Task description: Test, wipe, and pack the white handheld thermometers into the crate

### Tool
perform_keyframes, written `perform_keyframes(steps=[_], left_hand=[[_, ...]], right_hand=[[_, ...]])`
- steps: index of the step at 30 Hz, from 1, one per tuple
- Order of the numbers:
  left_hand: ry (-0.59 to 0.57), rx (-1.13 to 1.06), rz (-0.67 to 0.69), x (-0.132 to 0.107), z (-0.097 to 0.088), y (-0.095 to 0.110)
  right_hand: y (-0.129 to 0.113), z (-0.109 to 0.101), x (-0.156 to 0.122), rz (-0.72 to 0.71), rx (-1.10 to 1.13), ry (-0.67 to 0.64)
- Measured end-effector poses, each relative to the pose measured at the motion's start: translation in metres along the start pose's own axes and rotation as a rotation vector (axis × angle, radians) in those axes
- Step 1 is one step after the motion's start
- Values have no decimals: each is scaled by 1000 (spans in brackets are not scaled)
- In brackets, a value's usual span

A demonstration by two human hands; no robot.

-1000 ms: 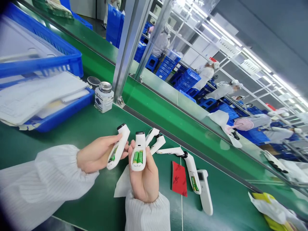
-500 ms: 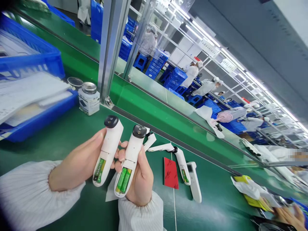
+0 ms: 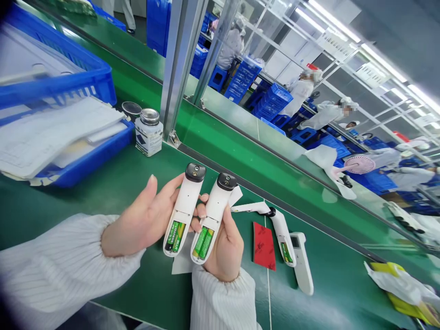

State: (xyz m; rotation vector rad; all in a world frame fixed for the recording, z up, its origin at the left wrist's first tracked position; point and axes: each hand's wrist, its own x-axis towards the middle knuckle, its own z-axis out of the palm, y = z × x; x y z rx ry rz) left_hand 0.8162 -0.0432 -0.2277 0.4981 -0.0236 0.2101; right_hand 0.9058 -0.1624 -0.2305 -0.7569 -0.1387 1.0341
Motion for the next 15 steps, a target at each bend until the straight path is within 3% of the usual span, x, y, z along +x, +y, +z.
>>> perform_keyframes(steps=[15], left_hand=[[-30, 91, 32, -2, -1, -8]], right_hand=[[3, -2, 1, -51, -89, -22]])
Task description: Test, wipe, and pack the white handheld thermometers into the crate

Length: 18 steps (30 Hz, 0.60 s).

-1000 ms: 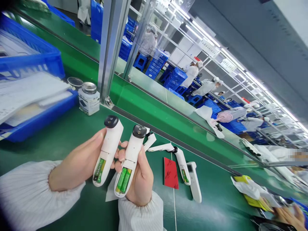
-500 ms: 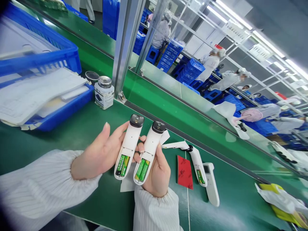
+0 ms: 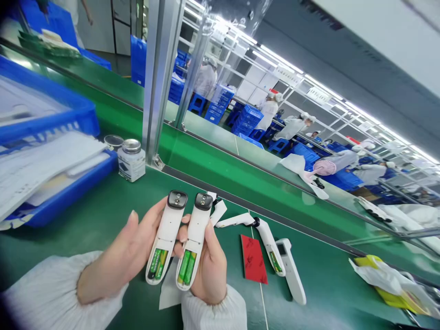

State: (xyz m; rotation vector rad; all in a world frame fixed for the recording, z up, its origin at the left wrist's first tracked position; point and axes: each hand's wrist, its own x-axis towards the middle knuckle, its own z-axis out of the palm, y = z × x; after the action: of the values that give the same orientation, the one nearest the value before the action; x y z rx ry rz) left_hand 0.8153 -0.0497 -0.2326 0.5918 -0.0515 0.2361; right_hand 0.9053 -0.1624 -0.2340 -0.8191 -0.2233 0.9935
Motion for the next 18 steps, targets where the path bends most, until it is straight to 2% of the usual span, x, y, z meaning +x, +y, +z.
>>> perform_keyframes(steps=[6, 9, 11, 14, 18], left_hand=[[22, 120, 42, -3, -5, -7], [135, 222, -13, -3, -4, -4], [259, 357, -51, -1, -6, -1], [423, 488, -40, 3, -11, 2], [536, 303, 13, 5, -12, 13]], right_hand=[[1, -1, -1, -29, 15, -1], [1, 0, 0, -60, -3, 40], [0, 1, -4, -160, -52, 93], [-2, -3, -24, -318, -160, 211], [-14, -24, -75, -401, -276, 458]])
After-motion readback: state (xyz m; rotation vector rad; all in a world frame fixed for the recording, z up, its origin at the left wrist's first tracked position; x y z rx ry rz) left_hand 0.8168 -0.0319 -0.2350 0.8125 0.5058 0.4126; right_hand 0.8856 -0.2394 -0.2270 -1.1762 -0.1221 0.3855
